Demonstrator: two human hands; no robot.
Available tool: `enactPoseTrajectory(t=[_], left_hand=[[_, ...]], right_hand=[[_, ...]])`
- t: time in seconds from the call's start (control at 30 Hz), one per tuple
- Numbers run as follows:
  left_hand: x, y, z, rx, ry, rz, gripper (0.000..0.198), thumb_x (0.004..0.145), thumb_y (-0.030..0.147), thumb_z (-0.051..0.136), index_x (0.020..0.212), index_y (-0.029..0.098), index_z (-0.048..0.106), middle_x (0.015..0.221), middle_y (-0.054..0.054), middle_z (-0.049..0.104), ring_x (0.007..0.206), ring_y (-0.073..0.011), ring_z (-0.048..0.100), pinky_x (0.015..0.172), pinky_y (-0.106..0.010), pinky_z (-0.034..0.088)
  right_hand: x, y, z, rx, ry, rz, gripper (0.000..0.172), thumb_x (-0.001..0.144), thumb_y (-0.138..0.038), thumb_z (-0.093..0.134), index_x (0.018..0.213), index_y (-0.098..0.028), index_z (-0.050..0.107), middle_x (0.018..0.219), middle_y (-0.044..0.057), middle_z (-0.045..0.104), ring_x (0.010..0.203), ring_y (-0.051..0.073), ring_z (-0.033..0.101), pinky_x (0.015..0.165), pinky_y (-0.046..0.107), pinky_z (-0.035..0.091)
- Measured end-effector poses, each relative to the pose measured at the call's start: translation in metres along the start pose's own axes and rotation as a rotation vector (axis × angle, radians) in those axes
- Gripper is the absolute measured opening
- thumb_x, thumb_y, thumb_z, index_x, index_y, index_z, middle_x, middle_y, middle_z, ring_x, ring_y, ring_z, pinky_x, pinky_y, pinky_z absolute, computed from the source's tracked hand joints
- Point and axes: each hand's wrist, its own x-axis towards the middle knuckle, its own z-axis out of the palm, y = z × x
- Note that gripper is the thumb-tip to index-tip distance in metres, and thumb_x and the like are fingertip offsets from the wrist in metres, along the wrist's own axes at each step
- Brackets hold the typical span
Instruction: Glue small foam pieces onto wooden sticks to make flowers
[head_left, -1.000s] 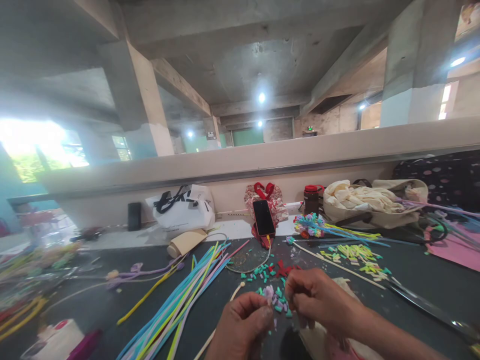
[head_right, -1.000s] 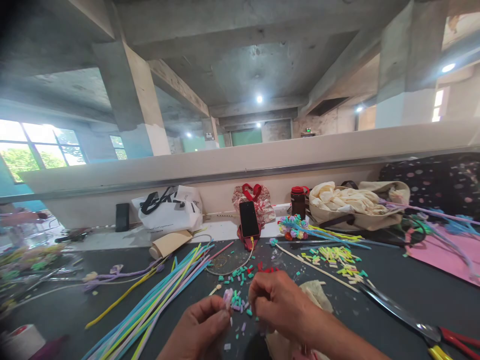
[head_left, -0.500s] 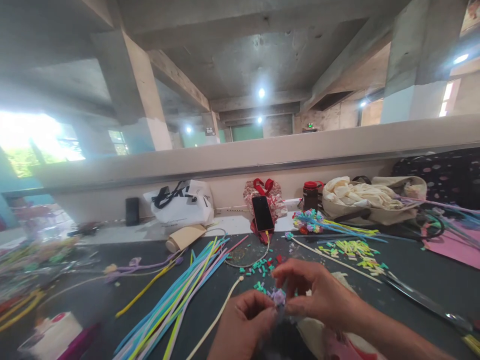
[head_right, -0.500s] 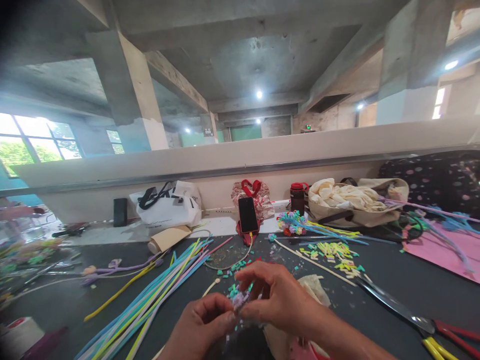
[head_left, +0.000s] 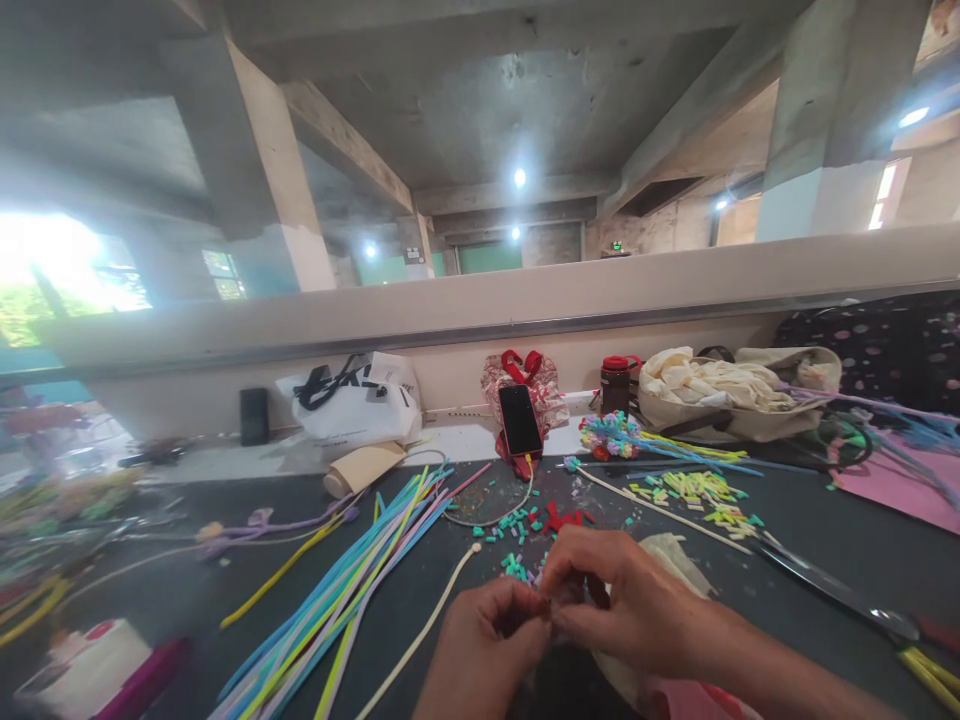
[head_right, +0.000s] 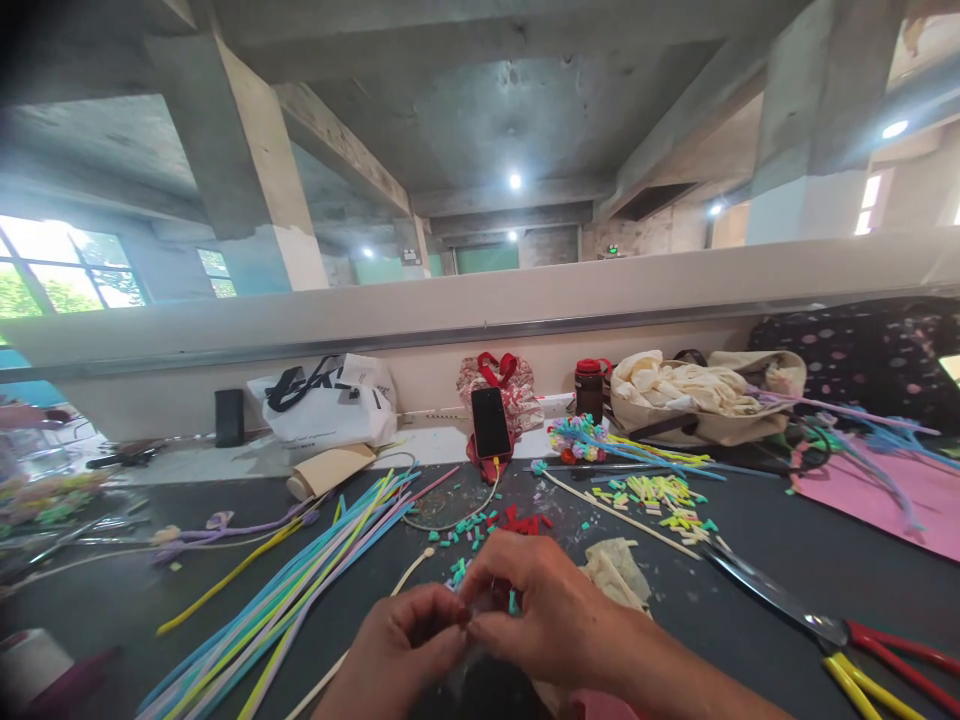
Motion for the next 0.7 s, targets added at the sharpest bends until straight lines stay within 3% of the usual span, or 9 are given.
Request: enactPoseTrajectory(t=[0.1,0.17,0.33,0.47,0.6,0.7], left_hand=[[0.0,0.001,-0.003,-0.059,-0.035,-0.028,0.009,0.056,0.02,0.064,0.052,0.014,0.058,0.048,0.003,0.052,0.048,-0.0081,0.042,0.048,-0.019,0.03],[0.002,0.001,-0.006,-0.171,-0.05,-0.051,0.012,0.054,0.023,0.067,0.052,0.014,0.058,0.045,0.004,0.051,0.045,-0.0072,0.041,0.046,-0.019,0.029],[0.003,0.004,-0.01,-0.539,-0.034,-0.188,0.02,0.049,0.023,0.072,0.054,0.016,0.055,0.045,0.004,0.054,0.04,-0.0061,0.042,0.044,-0.018,0.029],[0.0,0.006,-0.012,-0.695,-0.134,-0.211,0.021,0.047,0.02,0.074,0.054,0.013,0.055,0.048,0.001,0.057,0.044,-0.0072,0.048,0.045,-0.017,0.034],[0.0,0.006,-0.019,-0.672,-0.205,-0.247,0.021,0.055,0.025,0.07,0.057,0.014,0.052,0.045,0.005,0.051,0.03,-0.0002,0.032,0.031,-0.013,0.017],[0.002,0.008,-0.025,-0.646,-0.2,-0.225,0.021,0.062,0.028,0.066,0.06,0.015,0.049,0.044,0.008,0.048,0.027,0.002,0.023,0.029,-0.013,0.009]], right_hand=[[0.0,-0.002,-0.005,-0.039,-0.03,-0.013,0.033,0.063,-0.014,0.063,0.095,-0.021,0.059,0.078,-0.002,0.06,0.064,0.011,0.055,0.057,0.019,0.041],[0.002,-0.001,-0.009,-0.062,0.016,-0.002,0.039,0.065,-0.019,0.063,0.103,-0.022,0.055,0.086,0.0,0.059,0.066,0.011,0.055,0.057,0.02,0.041],[0.006,0.01,-0.017,0.023,0.178,0.158,0.003,0.074,-0.018,0.054,0.074,-0.019,0.056,0.063,-0.003,0.056,0.055,0.01,0.05,0.049,0.019,0.038],[0.005,0.016,-0.015,0.155,0.134,0.227,0.006,0.075,-0.021,0.053,0.07,-0.017,0.054,0.055,-0.005,0.051,0.047,0.009,0.049,0.045,0.019,0.038],[0.003,0.015,-0.014,0.149,0.091,0.231,0.011,0.077,-0.023,0.051,0.068,-0.017,0.051,0.051,-0.006,0.05,0.044,0.009,0.051,0.044,0.018,0.037],[0.001,0.009,-0.015,0.118,0.065,0.257,0.015,0.078,-0.026,0.05,0.066,-0.018,0.048,0.051,-0.006,0.048,0.04,0.008,0.05,0.04,0.017,0.034]])
